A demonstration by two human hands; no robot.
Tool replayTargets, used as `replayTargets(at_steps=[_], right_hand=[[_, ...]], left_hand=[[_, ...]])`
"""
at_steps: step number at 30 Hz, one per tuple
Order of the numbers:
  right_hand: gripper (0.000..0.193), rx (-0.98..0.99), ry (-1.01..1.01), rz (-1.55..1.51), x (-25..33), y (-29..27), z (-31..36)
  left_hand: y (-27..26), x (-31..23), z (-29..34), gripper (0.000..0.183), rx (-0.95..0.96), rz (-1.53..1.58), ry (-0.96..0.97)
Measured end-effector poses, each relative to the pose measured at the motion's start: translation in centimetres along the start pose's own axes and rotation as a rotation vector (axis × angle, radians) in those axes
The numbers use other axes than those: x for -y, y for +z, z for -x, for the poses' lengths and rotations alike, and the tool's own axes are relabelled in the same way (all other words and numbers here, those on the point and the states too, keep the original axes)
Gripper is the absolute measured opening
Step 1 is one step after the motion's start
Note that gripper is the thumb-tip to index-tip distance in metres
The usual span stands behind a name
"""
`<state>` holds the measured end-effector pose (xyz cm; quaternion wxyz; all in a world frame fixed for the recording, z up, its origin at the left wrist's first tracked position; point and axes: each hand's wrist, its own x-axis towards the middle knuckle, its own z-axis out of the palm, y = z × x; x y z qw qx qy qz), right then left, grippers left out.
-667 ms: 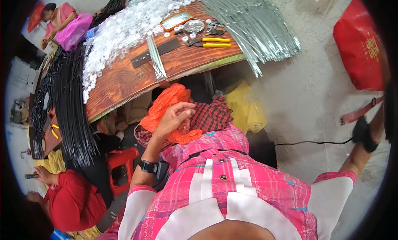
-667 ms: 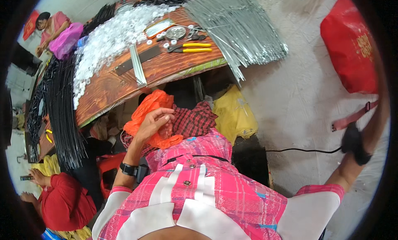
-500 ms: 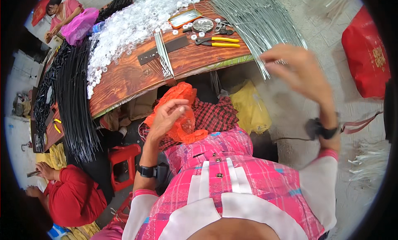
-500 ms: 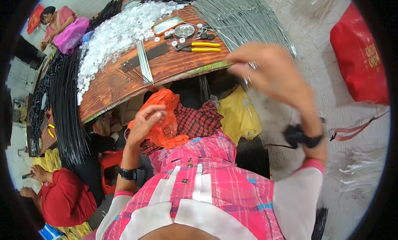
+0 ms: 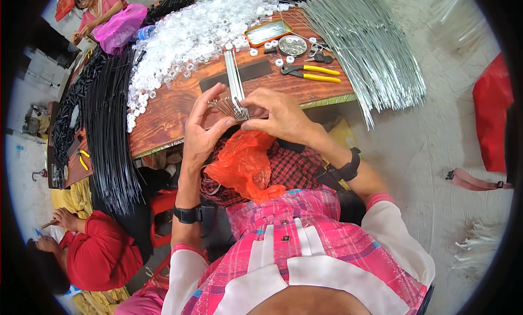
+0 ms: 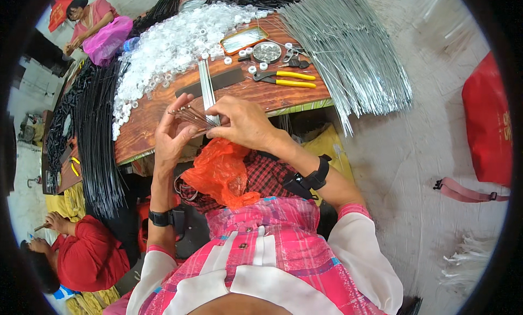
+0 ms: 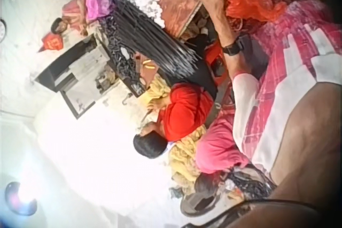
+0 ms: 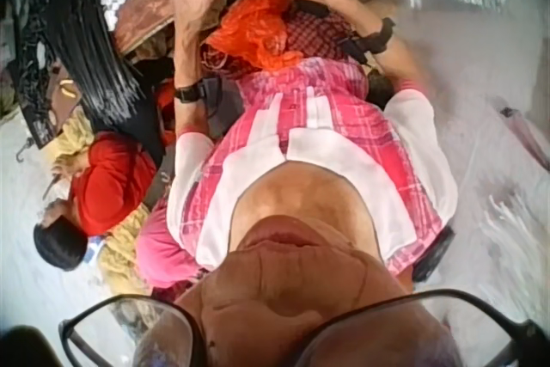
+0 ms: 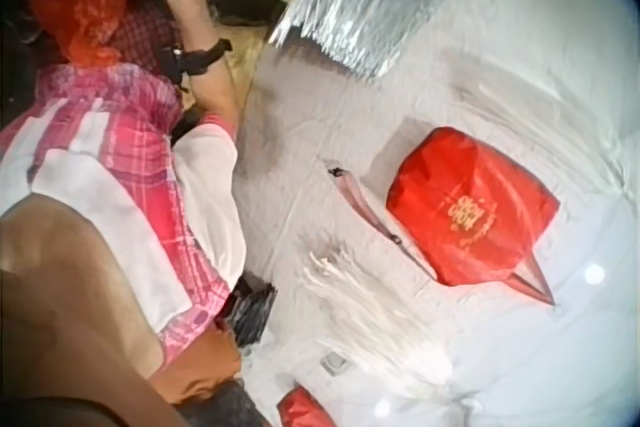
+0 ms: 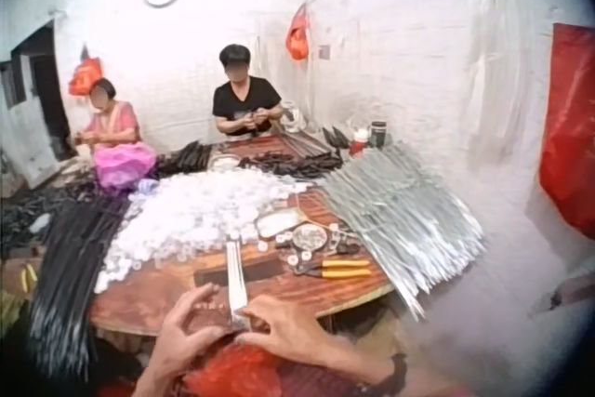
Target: Placing plastic tips onto the ends of metal umbrella ribs.
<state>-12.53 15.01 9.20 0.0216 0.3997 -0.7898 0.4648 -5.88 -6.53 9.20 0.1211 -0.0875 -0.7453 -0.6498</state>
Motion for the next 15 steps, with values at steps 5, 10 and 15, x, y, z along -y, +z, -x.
replayTargets(at_steps=[5, 10, 15], right_hand=[[0.033, -0.051, -0.090, 0.025, -0.3, 0.7, -1.2], [0.020, -0.081, -0.166, 0.060, -0.5, 1.1, -1.6], [0.018, -0.076, -0.177, 0.056, -0.6, 1.3, -1.9]], left_hand=[[0.0, -0.9, -1.4, 0.040, 0.070, 0.088, -0.064], [0.0, -1.0, -1.8, 0.021, 0.072, 0.014, -0.038], [-0.6, -1.5, -2.1, 0.019, 0.120, -0.201, 0.023]])
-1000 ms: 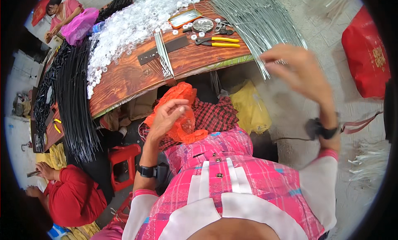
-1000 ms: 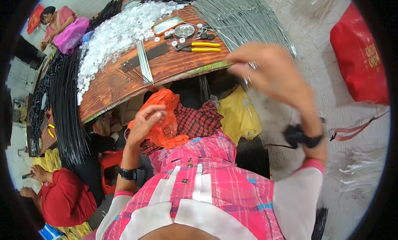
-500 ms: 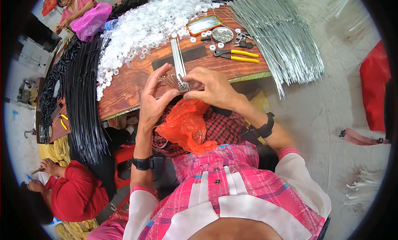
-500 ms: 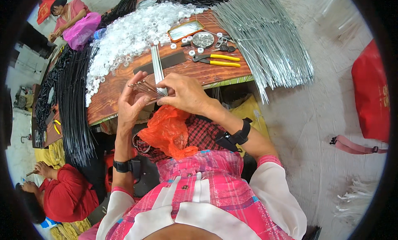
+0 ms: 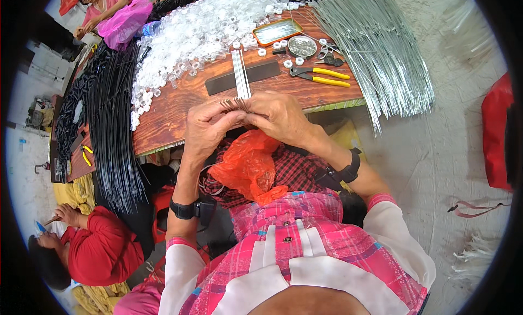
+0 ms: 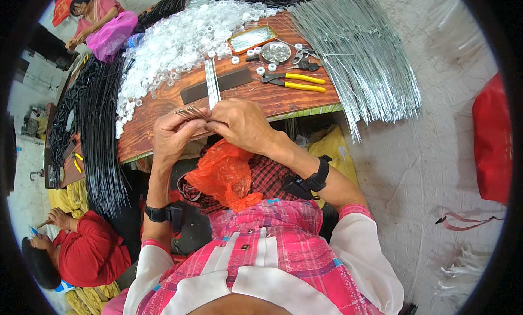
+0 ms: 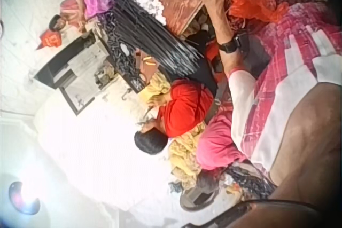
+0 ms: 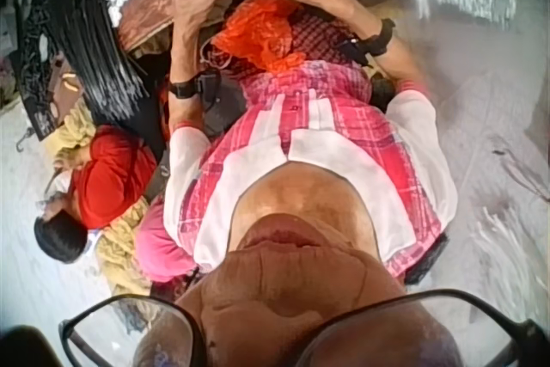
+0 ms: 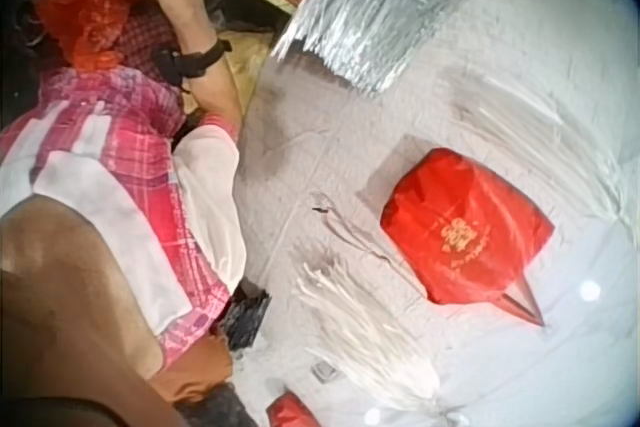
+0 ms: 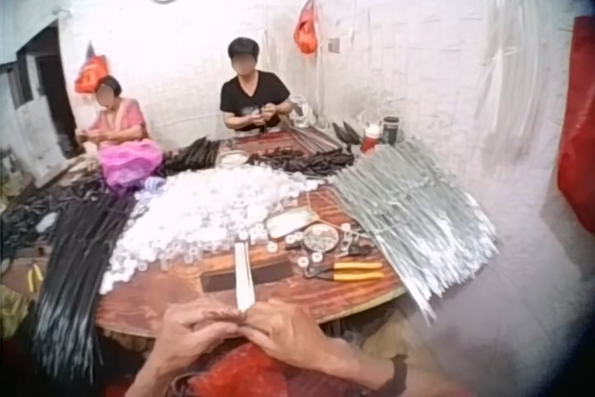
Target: Placing plastic tips onto the ends of metal umbrella ribs.
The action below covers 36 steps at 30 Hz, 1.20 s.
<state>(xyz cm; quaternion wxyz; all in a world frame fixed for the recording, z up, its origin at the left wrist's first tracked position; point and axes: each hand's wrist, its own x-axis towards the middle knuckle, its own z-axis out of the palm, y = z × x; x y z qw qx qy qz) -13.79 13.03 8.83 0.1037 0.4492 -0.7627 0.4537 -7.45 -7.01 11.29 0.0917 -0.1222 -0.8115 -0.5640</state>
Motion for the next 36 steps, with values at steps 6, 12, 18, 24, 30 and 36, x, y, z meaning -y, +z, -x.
replayTargets(at_steps=[6, 12, 18, 24, 30, 36], right_hand=[[0.017, -0.004, -0.003, 0.030, 0.1, 0.1, -0.4], [0.018, -0.037, -0.038, 0.007, -0.3, 0.4, -0.4], [0.017, -0.015, 0.018, 0.056, 0.0, 0.4, -0.1], [0.018, 0.005, 0.055, 0.049, -0.4, 0.1, 0.0], [0.017, 0.013, 0.054, 0.027, -0.4, 0.1, 0.1], [0.018, -0.024, 0.038, 0.036, -0.4, 0.5, 0.7]], left_hand=[[-0.3, -0.8, -0.4, 0.021, -0.019, -0.112, 0.104], [0.4, -1.9, -1.0, 0.020, -0.077, 0.082, 0.034], [0.0, -2.0, -1.3, 0.018, -0.051, 0.071, 0.051], [0.4, -2.4, -1.6, 0.018, -0.077, 0.057, 0.000], [0.2, -3.0, -1.9, 0.020, -0.024, -0.079, 0.102], [1.2, -3.7, -1.7, 0.018, -0.037, -0.081, 0.127]])
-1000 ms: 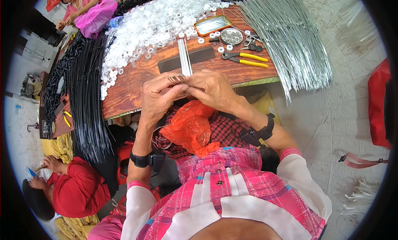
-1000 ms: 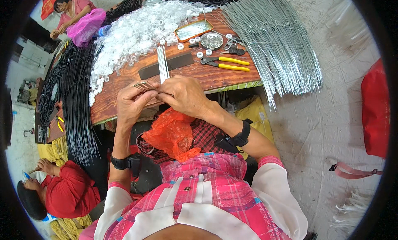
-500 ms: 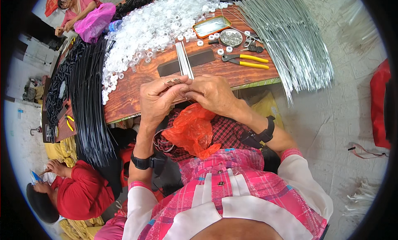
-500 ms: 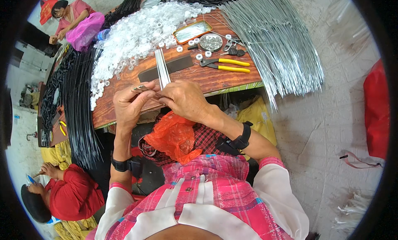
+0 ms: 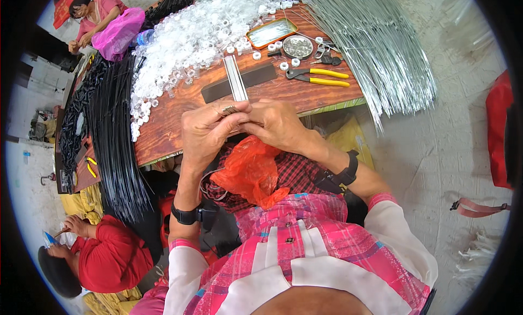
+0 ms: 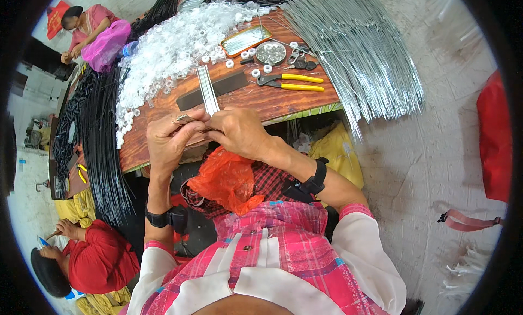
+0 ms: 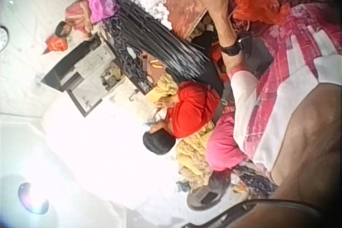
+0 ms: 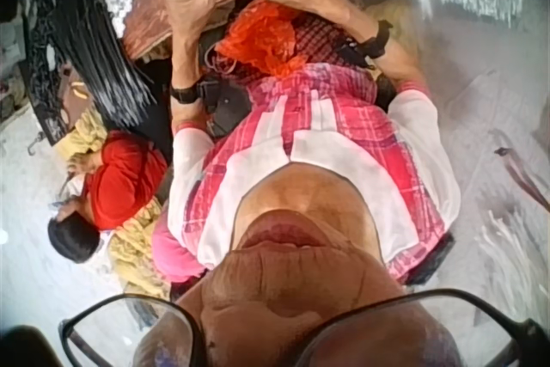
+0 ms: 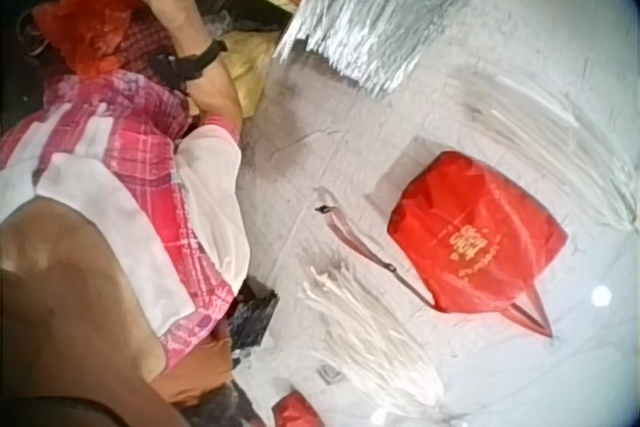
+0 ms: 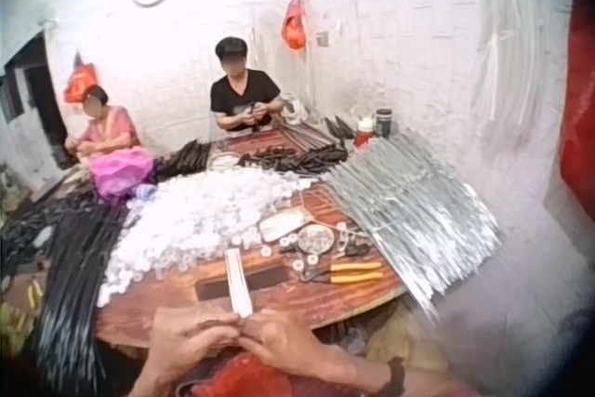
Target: Placing plastic tips onto the ends of metal umbrella ribs.
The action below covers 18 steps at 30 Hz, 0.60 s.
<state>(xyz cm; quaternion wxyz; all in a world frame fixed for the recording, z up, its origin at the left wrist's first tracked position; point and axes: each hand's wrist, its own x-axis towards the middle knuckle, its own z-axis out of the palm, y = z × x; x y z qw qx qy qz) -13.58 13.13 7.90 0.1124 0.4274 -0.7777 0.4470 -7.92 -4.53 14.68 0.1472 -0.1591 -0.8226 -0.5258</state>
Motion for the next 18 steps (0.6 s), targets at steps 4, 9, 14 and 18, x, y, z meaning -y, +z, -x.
replayTargets(at_steps=[4, 9, 14, 18], right_hand=[[0.018, 0.015, 0.026, -0.030, -0.6, 0.2, -0.1], [0.018, 0.008, 0.028, -0.089, -1.2, 0.2, -0.4], [0.020, 0.029, 0.037, -0.050, -1.2, 0.6, -0.1], [0.021, -0.008, -0.023, -0.009, -1.1, 0.9, -0.5]], left_hand=[[0.3, 0.3, 0.0, 0.019, 0.015, 0.021, -0.036], [0.0, -0.4, -0.3, 0.023, 0.069, -0.045, -0.069], [0.1, 0.7, -0.2, 0.023, 0.049, 0.046, -0.076], [0.0, 1.4, -0.3, 0.022, 0.045, 0.018, -0.034]])
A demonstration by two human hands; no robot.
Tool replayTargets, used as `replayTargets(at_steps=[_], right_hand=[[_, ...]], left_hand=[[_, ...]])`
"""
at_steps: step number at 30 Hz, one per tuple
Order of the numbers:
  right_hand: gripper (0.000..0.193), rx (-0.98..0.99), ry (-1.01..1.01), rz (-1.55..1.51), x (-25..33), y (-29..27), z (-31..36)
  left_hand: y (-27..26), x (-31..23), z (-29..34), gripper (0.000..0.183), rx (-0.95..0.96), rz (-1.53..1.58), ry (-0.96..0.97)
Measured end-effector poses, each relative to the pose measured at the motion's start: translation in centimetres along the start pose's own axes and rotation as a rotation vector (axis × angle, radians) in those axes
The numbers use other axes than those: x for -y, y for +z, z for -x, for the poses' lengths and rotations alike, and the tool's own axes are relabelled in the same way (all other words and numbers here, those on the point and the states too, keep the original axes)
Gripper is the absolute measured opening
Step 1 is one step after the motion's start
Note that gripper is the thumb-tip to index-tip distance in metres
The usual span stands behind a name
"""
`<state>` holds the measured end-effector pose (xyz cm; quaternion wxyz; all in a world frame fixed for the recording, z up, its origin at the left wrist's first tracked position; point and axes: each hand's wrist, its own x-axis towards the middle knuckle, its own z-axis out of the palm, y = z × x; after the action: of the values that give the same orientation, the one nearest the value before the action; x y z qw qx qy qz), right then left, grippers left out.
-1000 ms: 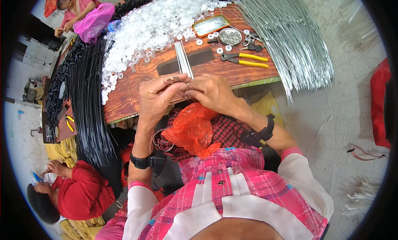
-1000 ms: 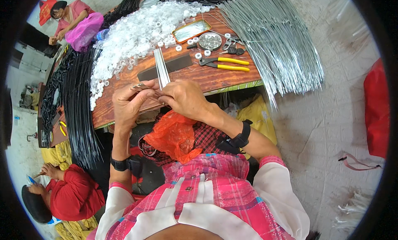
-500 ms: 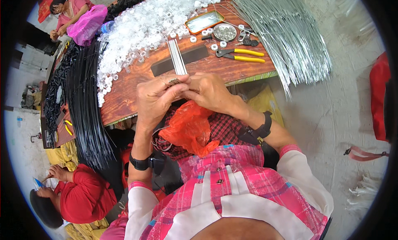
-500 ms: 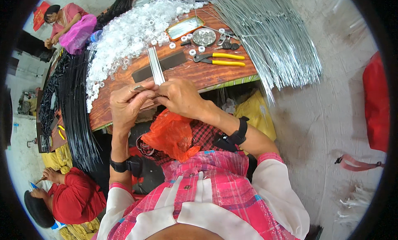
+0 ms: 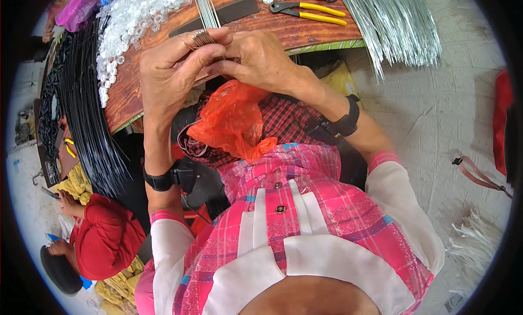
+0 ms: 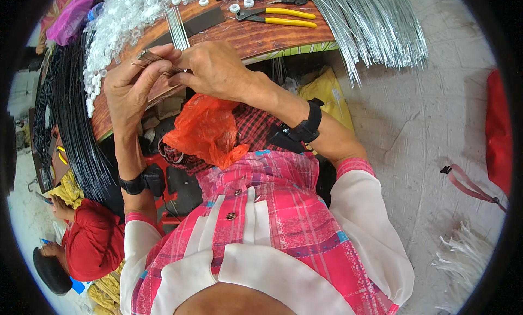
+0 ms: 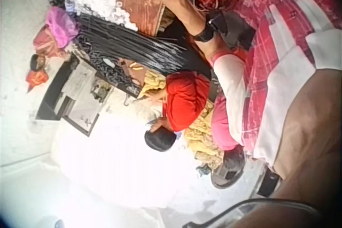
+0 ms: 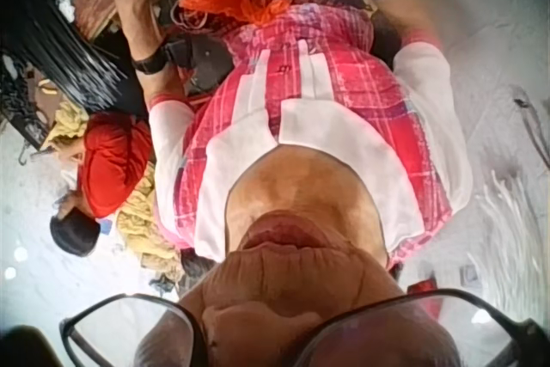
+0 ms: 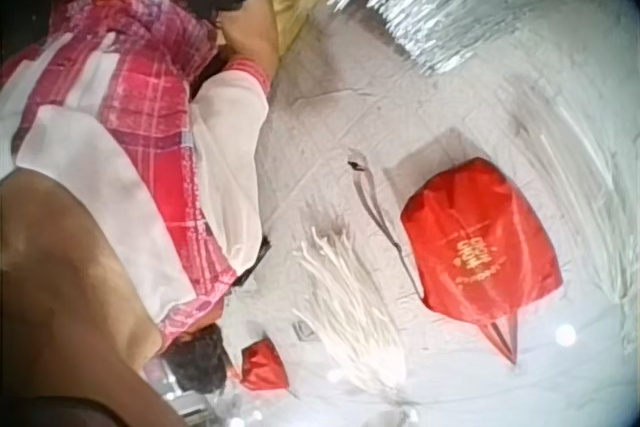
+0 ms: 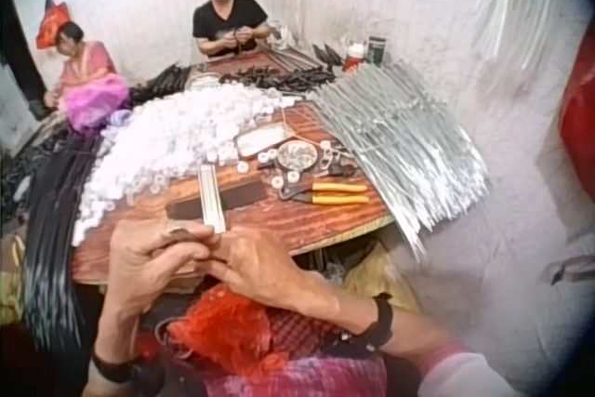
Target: Placing plastic tips onto the ends of metal umbrella ribs.
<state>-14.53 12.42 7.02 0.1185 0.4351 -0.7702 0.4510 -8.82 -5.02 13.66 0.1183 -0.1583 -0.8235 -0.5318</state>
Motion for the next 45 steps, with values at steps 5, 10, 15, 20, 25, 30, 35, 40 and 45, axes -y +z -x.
replayTargets(at_steps=[5, 10, 15, 20, 25, 30, 35, 40, 45], right_hand=[[0.025, 0.023, -0.012, -0.056, -1.1, 0.2, -0.2], [0.016, 0.072, 0.071, -0.111, 0.8, -0.9, -0.7], [0.014, 0.077, 0.076, -0.088, 1.2, -1.3, -0.4], [0.015, 0.108, 0.066, -0.098, 1.3, -1.4, -0.3], [0.018, 0.074, 0.038, -0.096, 1.1, -1.0, -0.4], [0.020, 0.070, 0.029, -0.046, 1.3, -1.1, -0.5], [0.021, 0.103, 0.033, -0.018, 1.3, -1.2, -0.6], [0.022, 0.174, 0.071, 0.040, 1.6, -1.8, -1.0], [0.026, 0.231, 0.057, -0.028, 0.8, -2.5, -1.4]], left_hand=[[-0.3, -0.6, -0.6, 0.022, 0.018, -0.116, 0.058], [-0.7, 0.1, -0.3, 0.016, 0.002, -0.126, 0.054], [-0.2, -1.2, 0.0, 0.016, -0.005, -0.093, -0.002], [-0.4, -1.1, -0.1, 0.016, 0.042, -0.046, 0.031], [-0.8, -1.3, 0.0, 0.018, 0.053, -0.150, 0.085], [-1.2, -1.8, 0.2, 0.021, 0.013, -0.109, 0.050], [-1.0, -1.6, 0.5, 0.018, -0.040, 0.113, -0.108], [-0.9, -1.1, 0.3, 0.016, -0.085, 0.018, -0.023], [-0.8, -1.3, 0.0, 0.016, -0.087, -0.074, 0.001]])
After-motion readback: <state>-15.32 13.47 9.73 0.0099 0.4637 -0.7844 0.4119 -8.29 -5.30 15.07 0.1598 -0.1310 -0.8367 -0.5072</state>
